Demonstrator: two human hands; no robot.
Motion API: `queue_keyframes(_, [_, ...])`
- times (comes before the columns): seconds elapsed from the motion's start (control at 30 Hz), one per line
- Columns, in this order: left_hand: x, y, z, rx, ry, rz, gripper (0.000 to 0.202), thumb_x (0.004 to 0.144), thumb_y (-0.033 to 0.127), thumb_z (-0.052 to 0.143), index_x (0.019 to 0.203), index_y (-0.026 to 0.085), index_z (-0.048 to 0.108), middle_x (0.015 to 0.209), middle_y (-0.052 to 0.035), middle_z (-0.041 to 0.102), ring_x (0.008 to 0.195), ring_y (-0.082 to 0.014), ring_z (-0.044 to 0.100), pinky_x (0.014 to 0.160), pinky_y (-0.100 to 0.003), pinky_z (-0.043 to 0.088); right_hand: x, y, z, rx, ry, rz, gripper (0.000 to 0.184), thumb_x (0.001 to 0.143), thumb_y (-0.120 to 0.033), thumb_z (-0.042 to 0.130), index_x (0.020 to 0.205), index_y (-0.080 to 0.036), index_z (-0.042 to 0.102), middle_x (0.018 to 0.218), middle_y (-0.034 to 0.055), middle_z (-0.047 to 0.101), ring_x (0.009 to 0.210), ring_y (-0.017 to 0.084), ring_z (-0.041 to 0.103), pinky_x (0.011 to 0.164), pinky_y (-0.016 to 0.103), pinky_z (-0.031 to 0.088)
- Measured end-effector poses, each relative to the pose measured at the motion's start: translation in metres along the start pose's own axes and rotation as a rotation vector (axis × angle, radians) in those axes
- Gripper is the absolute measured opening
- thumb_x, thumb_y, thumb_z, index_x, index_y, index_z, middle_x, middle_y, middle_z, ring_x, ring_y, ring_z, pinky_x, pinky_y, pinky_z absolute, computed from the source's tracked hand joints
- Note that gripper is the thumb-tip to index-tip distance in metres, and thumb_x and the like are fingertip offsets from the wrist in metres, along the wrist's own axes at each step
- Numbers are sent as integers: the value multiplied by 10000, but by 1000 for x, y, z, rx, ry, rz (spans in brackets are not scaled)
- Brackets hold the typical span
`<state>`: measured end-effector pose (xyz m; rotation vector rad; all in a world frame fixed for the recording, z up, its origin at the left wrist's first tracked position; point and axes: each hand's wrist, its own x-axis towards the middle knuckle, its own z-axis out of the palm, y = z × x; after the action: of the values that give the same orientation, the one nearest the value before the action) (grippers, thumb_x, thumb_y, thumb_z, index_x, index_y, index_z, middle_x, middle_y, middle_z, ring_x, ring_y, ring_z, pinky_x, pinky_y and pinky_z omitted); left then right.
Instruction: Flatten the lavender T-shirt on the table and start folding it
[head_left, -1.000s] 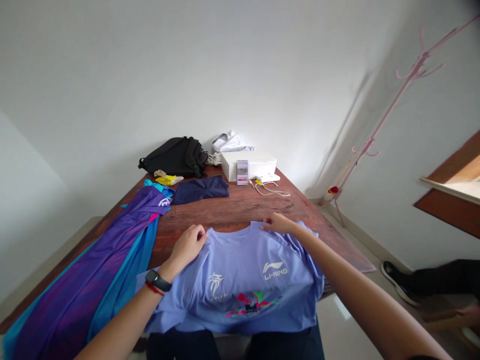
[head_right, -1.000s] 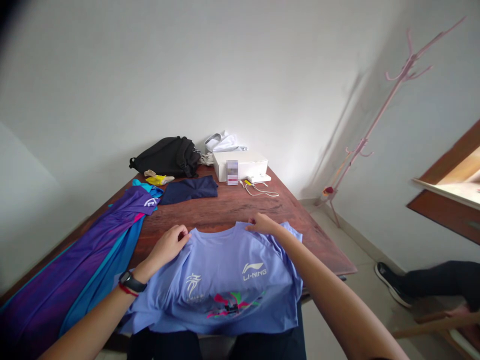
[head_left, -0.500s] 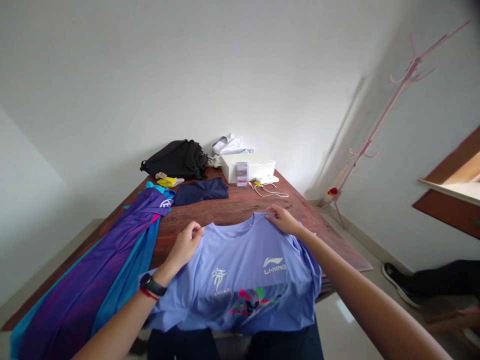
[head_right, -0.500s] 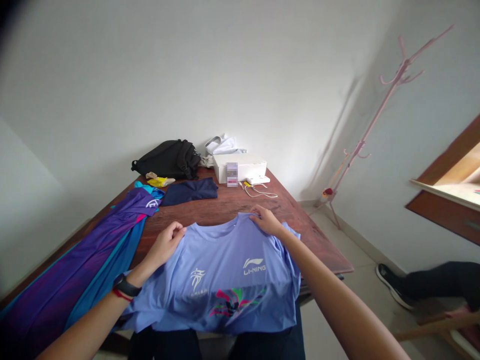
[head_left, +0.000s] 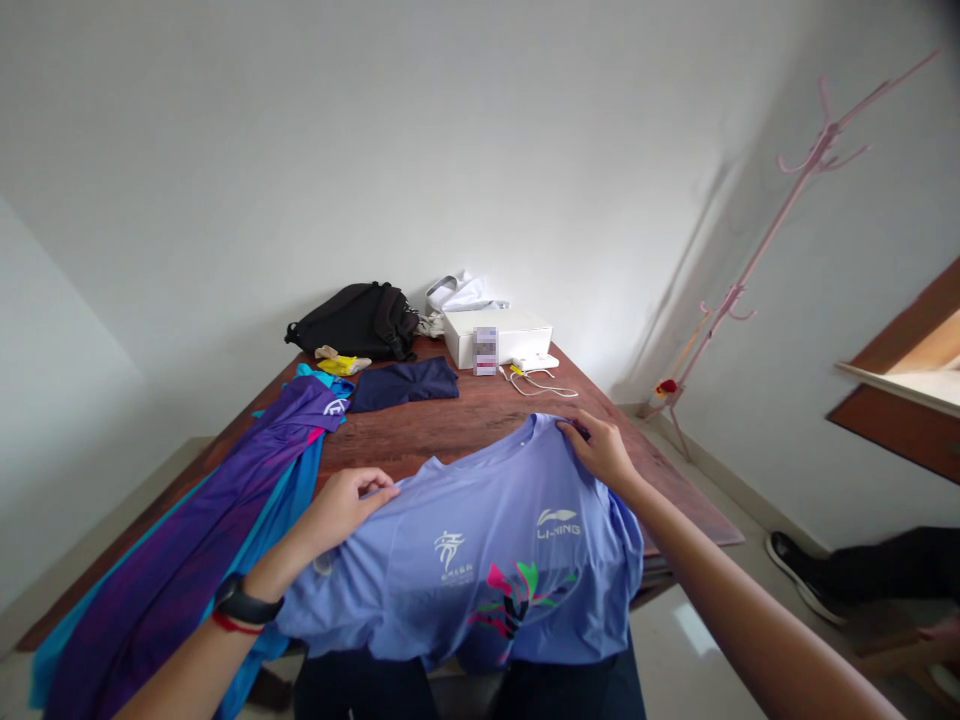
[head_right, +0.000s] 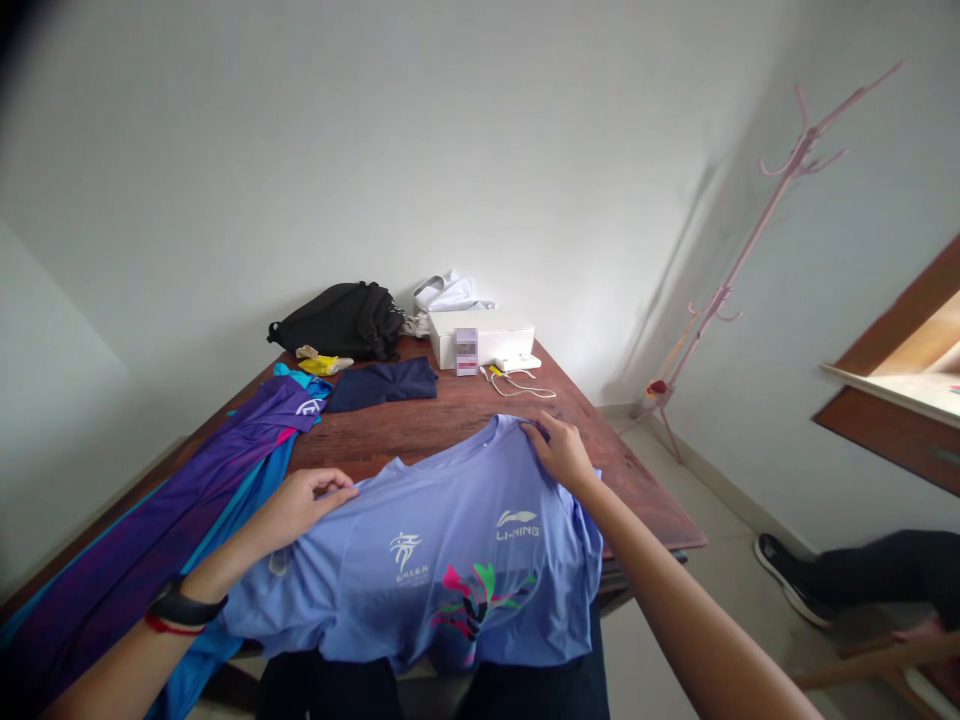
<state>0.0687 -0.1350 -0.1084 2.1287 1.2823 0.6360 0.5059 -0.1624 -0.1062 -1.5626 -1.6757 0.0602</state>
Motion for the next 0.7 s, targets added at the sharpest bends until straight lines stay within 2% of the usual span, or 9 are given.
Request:
queue_keyframes(0.07, [-4, 8, -5, -12, 105, 39, 365, 897, 559, 585, 874, 215, 703, 846, -28, 741, 807, -223, 680, 726, -277, 483, -3, -4, -5, -22, 21, -3, 301, 948, -455, 503, 896, -228, 695, 842, 66, 758, 790, 261, 692, 720, 317, 483])
queue_keyframes(0.17, [-16, 20, -9, -6, 294, 79, 338, 920, 553, 571, 923, 230, 671, 877, -22, 732, 822, -217, 678, 761, -274, 501, -9, -11, -16, -45, 88, -48, 302, 962, -444, 505, 916, -224, 706, 824, 67, 752, 749, 248, 693, 706, 315, 498])
queue_keyframes(0.33, [-42, 36, -11, 29, 568, 162, 271, 974, 486, 540, 983, 232, 634, 953, -38, 714, 908, -217, 677, 836, -284, 521, -25, -22, -36, -104, 227, -239, 241, 994, -351, 506, 1012, -227, 712, 913, 76, 769, 819, 233, 730, 764, 307, 542])
queue_keyframes(0.5, [-58, 50, -10, 173, 813, 226, 184, 1007, 375, 516, 996, 216, 607, 881, -22, 705, 807, -190, 699, 744, -267, 547, -37, -32, -53, -227, 351, -451, 160, 970, -247, 561, 1053, -223, 696, 911, 51, 777, 738, 190, 743, 678, 260, 560])
queue_keyframes(0.6, [-65, 53, -16, 314, 949, 327, 121, 996, 296, 555, 1018, 201, 628, 877, -27, 731, 765, -181, 717, 719, -262, 559, -44, -39, -65, -295, 427, -534, 133, 948, -196, 603, 1042, -216, 695, 846, 28, 774, 657, 159, 732, 641, 226, 550])
queue_keyframes(0.7, [-82, 47, -27, 470, 1088, 460, 46, 928, 244, 664, 960, 211, 667, 820, -9, 751, 679, -173, 716, 662, -261, 567, -56, -46, -81, -337, 478, -575, 116, 922, -162, 646, 1009, -217, 698, 774, 8, 759, 600, 147, 714, 623, 218, 544])
